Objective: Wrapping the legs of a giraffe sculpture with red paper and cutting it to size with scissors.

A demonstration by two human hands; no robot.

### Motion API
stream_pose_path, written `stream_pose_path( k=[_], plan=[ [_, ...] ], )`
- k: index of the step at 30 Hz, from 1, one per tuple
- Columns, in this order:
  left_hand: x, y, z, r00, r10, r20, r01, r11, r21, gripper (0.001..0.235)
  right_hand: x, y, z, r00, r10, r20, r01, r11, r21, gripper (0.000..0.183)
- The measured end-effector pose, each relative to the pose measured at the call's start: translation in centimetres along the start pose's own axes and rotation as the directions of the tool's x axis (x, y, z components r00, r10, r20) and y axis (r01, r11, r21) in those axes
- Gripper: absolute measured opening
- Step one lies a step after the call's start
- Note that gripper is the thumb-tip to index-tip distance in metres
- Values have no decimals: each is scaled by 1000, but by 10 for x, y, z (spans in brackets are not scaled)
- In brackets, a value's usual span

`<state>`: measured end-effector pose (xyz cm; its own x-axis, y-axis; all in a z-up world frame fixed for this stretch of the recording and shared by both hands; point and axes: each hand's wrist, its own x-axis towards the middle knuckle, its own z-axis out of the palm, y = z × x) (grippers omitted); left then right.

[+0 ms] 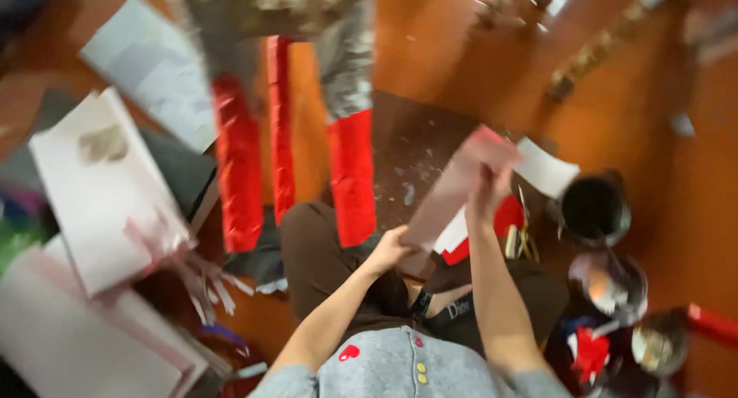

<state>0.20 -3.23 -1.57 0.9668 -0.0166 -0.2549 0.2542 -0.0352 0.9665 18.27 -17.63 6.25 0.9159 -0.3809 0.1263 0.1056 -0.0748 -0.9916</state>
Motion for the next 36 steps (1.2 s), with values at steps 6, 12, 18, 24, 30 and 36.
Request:
stream_pose_path(
  k=[6,12,18,24,30,36],
  plan=[
    [54,-94,5,934,-309,-180,331,937,109,46,7,63,-54,930,70,362,144,836,-530,44],
    [65,-127,-7,899,-259,-352,368,884,288,42,68,78,-198,895,-270,356,360,-39,-932,28],
    [65,-121,-8,905,-241,-352,374,845,383,25,77,87,-291,989,41,141,146,-218,-965,36],
    [61,-123,-12,888,-209,-411,362,867,343,24,88,105,-323,828,-430,360,263,-268,-927,10],
    [48,-98,-4,850,-231,-474,398,870,290,28,77,45,-307,858,-239,455,393,-266,-880,3],
    [58,-124,-13,853,-150,-500,367,854,370,17,57,28,-300,957,-21,288,284,-118,-952,14]
  ],
)
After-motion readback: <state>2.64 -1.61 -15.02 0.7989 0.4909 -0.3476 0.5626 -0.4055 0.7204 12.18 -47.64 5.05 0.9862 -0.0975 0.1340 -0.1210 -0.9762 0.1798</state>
